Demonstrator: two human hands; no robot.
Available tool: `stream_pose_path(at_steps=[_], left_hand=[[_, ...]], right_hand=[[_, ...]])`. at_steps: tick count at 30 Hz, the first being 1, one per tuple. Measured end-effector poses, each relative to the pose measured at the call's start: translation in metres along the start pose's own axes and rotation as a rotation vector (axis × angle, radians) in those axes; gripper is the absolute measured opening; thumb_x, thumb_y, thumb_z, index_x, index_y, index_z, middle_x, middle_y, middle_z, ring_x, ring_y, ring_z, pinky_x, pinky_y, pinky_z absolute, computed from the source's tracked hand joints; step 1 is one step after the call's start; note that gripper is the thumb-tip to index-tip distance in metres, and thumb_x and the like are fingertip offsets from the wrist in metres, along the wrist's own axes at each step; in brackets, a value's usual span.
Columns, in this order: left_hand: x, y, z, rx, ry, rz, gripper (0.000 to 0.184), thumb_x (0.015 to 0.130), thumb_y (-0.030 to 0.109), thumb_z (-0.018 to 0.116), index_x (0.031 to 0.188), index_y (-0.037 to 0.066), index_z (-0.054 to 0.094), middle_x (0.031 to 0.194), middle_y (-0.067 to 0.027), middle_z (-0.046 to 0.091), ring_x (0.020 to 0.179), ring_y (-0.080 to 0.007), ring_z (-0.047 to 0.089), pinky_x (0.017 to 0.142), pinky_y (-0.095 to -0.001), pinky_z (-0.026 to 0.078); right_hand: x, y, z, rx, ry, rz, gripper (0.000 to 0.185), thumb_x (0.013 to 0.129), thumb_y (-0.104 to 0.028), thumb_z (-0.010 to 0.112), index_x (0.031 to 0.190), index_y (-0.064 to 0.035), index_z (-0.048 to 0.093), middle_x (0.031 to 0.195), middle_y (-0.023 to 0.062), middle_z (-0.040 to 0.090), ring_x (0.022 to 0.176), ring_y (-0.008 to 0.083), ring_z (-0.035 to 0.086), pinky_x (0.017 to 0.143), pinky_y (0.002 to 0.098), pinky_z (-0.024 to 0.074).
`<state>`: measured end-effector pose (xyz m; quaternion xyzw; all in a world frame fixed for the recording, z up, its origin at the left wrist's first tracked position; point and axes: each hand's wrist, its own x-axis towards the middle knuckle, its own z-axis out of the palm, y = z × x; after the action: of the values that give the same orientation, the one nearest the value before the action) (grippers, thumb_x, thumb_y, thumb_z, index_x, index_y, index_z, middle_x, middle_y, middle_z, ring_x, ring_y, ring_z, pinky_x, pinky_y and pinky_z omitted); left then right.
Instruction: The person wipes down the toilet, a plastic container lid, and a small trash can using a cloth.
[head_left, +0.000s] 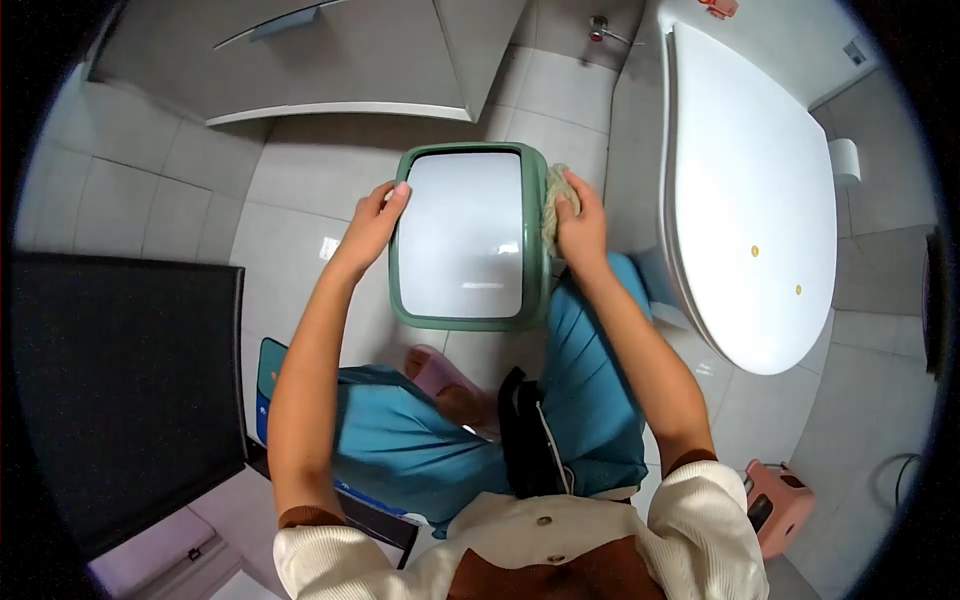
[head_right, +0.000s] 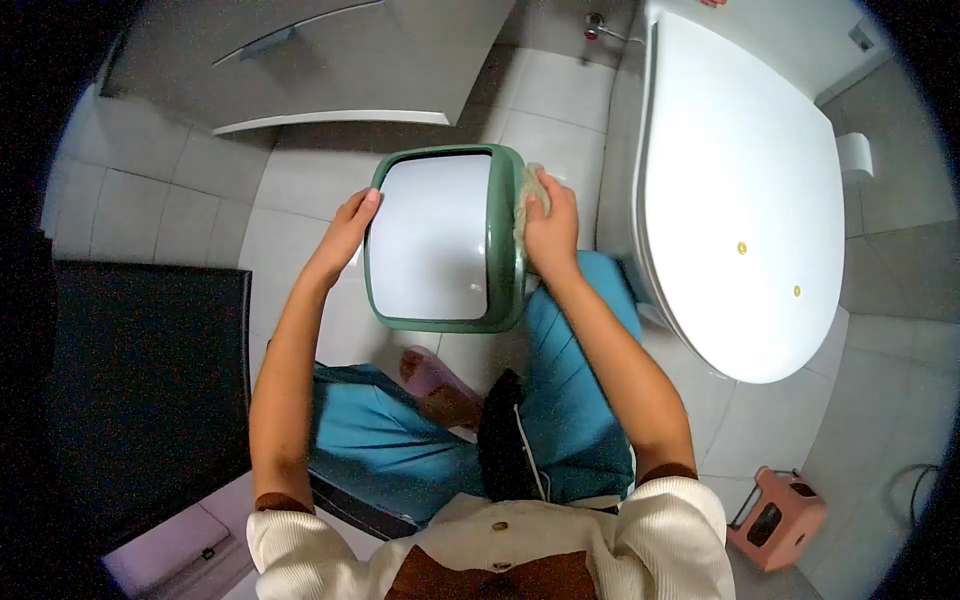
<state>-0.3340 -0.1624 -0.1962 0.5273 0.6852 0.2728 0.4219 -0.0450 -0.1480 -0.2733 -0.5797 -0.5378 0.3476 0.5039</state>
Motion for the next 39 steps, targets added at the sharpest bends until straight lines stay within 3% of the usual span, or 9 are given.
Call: stream_pose_path(at_steps=[3, 6, 12, 20, 24, 30, 34, 37, 39], left_hand=[[-0.012, 0.003, 0.008, -0.112, -0.028, -0.260, 0.098, 0.085, 0.070, 0.053, 0.148, -0.002, 0.028, 0.139, -0.0268, 0.044, 0.129, -0.0344, 0.044, 0.109, -0.0423, 0.033], [-0.016, 0.013, 0.013, -0.225, -0.128, -0.263, 0.105, 0.083, 0.073, 0.053, 0.151, 0.001, 0.020, 0.147, -0.0271, 0.035, 0.138, -0.0358, 0.033, 0.113, -0.0463, 0.025], [0.012, 0.018, 0.044, -0.514, -0.157, -0.084, 0.091, 0.087, 0.063, 0.055, 0.149, 0.003, 0.024, 0.144, -0.0191, 0.038, 0.133, -0.0314, 0.036, 0.111, -0.0427, 0.028], [0.029, 0.032, 0.057, -0.423, -0.289, -0.041, 0.088, 0.086, 0.060, 0.059, 0.149, 0.006, 0.028, 0.141, -0.0161, 0.043, 0.126, -0.0280, 0.044, 0.105, -0.0399, 0.035], [0.053, 0.034, 0.072, -0.547, -0.227, -0.018, 0.075, 0.087, 0.050, 0.064, 0.142, 0.005, 0.040, 0.132, -0.0144, 0.051, 0.119, -0.0241, 0.050, 0.100, -0.0340, 0.041], [0.085, 0.047, 0.088, -0.597, -0.066, -0.033, 0.073, 0.083, 0.042, 0.071, 0.137, 0.000, 0.044, 0.120, -0.0131, 0.054, 0.108, -0.0221, 0.054, 0.092, -0.0327, 0.045], [0.099, 0.054, 0.107, -0.633, 0.067, 0.001, 0.065, 0.080, 0.044, 0.074, 0.118, -0.002, 0.049, 0.114, -0.0141, 0.054, 0.103, -0.0203, 0.054, 0.089, -0.0326, 0.046], [0.127, 0.057, 0.128, -0.504, 0.251, -0.012, 0.056, 0.080, 0.051, 0.074, 0.096, 0.002, 0.049, 0.105, -0.0151, 0.055, 0.093, -0.0179, 0.054, 0.083, -0.0317, 0.047], [0.132, 0.062, 0.133, -0.426, 0.221, -0.001, 0.061, 0.080, 0.057, 0.071, 0.096, 0.002, 0.049, 0.101, -0.0136, 0.056, 0.092, -0.0185, 0.053, 0.084, -0.0312, 0.046]], right_hand=[[-0.032, -0.013, -0.006, -0.051, -0.010, -0.117, 0.040, 0.087, -0.003, 0.055, 0.127, 0.0002, 0.055, 0.122, 0.0214, 0.053, 0.112, 0.0366, 0.053, 0.100, 0.0383, 0.0408], [-0.052, -0.026, -0.007, -0.173, 0.024, -0.182, 0.042, 0.086, 0.000, 0.053, 0.128, -0.0005, 0.056, 0.124, 0.0222, 0.051, 0.112, 0.0379, 0.051, 0.100, 0.0392, 0.0396], [-0.006, -0.019, -0.017, -0.087, 0.137, -0.154, 0.043, 0.085, 0.006, 0.050, 0.126, -0.0037, 0.059, 0.127, 0.0212, 0.051, 0.118, 0.0379, 0.049, 0.105, 0.0391, 0.0361], [-0.017, -0.025, -0.040, -0.073, 0.178, -0.143, 0.045, 0.087, 0.010, 0.046, 0.129, -0.0024, 0.056, 0.130, 0.0196, 0.049, 0.122, 0.0347, 0.049, 0.106, 0.0353, 0.0365], [-0.009, -0.032, -0.043, -0.108, 0.206, -0.121, 0.045, 0.088, 0.012, 0.044, 0.131, -0.0006, 0.054, 0.129, 0.0201, 0.048, 0.121, 0.0354, 0.049, 0.105, 0.0357, 0.0375], [-0.014, -0.043, -0.047, -0.186, 0.203, -0.172, 0.046, 0.090, 0.011, 0.044, 0.134, -0.0005, 0.050, 0.132, 0.0203, 0.047, 0.123, 0.0359, 0.048, 0.106, 0.0351, 0.0374], [-0.043, -0.062, -0.044, -0.409, 0.285, -0.248, 0.048, 0.090, 0.012, 0.041, 0.134, -0.0028, 0.052, 0.133, 0.0231, 0.045, 0.119, 0.0403, 0.046, 0.103, 0.0437, 0.0380], [-0.061, -0.071, -0.039, -0.514, 0.134, -0.347, 0.066, 0.074, 0.016, 0.051, 0.132, -0.0131, 0.056, 0.136, 0.0210, 0.045, 0.115, 0.0393, 0.048, 0.096, 0.0429, 0.0430], [-0.054, -0.065, -0.029, -0.565, -0.004, -0.404, 0.070, 0.069, 0.018, 0.051, 0.132, -0.0120, 0.056, 0.139, 0.0185, 0.043, 0.107, 0.0392, 0.049, 0.089, 0.0431, 0.0479]])
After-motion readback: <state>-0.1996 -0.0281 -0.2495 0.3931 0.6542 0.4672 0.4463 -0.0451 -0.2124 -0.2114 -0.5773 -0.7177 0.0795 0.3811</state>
